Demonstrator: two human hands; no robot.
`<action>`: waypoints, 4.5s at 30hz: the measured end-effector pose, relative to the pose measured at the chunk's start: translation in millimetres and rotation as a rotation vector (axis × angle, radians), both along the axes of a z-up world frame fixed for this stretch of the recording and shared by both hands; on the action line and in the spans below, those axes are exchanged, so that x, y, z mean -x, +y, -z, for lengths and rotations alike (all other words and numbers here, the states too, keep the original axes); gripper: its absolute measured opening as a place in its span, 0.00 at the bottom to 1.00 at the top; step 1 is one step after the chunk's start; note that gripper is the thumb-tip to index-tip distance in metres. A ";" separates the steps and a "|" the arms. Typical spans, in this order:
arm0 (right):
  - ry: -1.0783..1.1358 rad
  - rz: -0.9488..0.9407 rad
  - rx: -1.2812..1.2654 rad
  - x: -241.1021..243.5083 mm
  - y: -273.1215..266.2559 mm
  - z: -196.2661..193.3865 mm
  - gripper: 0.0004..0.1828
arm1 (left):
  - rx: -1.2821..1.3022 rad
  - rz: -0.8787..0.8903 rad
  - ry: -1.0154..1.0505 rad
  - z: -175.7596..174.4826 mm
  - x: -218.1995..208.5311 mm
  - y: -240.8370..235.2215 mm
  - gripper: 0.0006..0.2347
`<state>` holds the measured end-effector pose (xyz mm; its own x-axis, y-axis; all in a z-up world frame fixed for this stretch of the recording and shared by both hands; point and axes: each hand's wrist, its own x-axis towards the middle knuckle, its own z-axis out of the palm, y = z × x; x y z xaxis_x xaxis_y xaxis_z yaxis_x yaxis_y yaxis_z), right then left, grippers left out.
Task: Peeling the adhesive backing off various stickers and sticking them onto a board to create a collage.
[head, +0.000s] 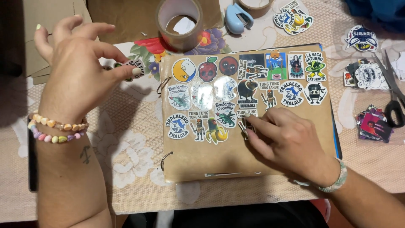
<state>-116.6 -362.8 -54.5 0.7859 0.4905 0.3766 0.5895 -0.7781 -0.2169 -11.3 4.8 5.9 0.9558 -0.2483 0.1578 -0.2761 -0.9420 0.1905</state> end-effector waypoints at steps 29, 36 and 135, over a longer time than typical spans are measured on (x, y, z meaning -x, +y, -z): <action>-0.119 -0.483 -0.090 -179.0 69.7 -55.5 0.07 | 0.412 0.140 -0.286 -23.1 21.2 -33.6 0.07; 0.188 -0.280 0.632 -284.9 156.8 -35.1 0.13 | 0.451 0.108 -0.291 -31.3 23.7 -32.3 0.08; 0.860 -0.209 -0.434 -48.0 -79.3 -35.5 0.17 | 1.571 0.622 0.745 -31.8 68.6 -144.4 0.26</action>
<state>-68.6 -442.2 -18.9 0.7897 0.6049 -0.1026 0.2137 -0.4280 -0.8782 -79.9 -139.5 37.7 0.7663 -0.6095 0.2035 0.0705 0.3944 0.9162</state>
